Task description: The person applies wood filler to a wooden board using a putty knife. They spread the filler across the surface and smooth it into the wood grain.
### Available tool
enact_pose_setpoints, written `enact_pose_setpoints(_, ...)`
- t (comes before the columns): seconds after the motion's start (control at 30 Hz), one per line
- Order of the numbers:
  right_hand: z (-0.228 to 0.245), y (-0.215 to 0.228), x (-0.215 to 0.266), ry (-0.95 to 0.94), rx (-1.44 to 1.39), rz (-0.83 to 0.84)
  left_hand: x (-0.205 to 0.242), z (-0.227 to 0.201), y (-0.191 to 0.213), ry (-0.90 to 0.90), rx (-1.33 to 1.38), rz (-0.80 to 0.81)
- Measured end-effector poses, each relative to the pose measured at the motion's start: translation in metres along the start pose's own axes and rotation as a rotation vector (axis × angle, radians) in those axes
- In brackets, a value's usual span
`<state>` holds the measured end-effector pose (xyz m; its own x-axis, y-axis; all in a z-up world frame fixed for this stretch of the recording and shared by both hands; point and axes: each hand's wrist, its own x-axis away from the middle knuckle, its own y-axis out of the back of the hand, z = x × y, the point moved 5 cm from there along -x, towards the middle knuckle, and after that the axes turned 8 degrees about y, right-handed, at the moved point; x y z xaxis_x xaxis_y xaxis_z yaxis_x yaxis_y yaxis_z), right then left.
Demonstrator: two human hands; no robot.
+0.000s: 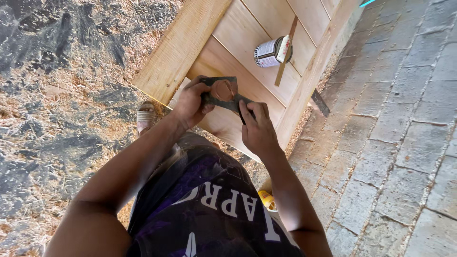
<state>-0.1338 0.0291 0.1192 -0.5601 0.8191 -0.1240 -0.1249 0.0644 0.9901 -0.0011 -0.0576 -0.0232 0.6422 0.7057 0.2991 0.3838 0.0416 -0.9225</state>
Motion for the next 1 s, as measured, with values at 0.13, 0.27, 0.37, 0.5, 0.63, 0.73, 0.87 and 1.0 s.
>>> enact_pose_setpoints(0.13, 0.007, 0.007, -0.006, 0.065, 0.072, 0.083, -0.002, -0.001, 0.014, 0.004, 0.062, 0.01)
enact_pose_setpoints(0.27, 0.015, 0.015, -0.017, 0.135, 0.087, 0.103, -0.005, 0.0, 0.031, -0.013, 0.126, 0.007)
enact_pose_setpoints(0.37, 0.018, 0.02, -0.027, 0.17, 0.108, 0.105, -0.01, -0.001, 0.043, -0.03, 0.176, 0.015)
enact_pose_setpoints(0.5, 0.012, 0.023, -0.034, 0.204, 0.172, 0.065, -0.013, -0.025, 0.059, -0.106, 0.225, 0.029)
enact_pose_setpoints(0.63, -0.026, 0.019, -0.035, -0.009, -0.229, -0.155, -0.002, -0.066, 0.064, -0.205, 0.04, -0.013)
enact_pose_setpoints(0.73, -0.069, -0.012, -0.033, -0.321, -1.067, -0.272, 0.013, -0.074, 0.048, -0.183, -0.06, 0.131)
enact_pose_setpoints(0.87, -0.1, -0.071, -0.027, -0.648, -1.763, -0.268, 0.025, -0.065, 0.025, -0.112, -0.132, 0.243)
enact_pose_setpoints(1.0, -0.114, -0.105, -0.022, -0.795, -1.689, -0.172, 0.027, -0.064, 0.023, -0.17, -0.004, 0.22)
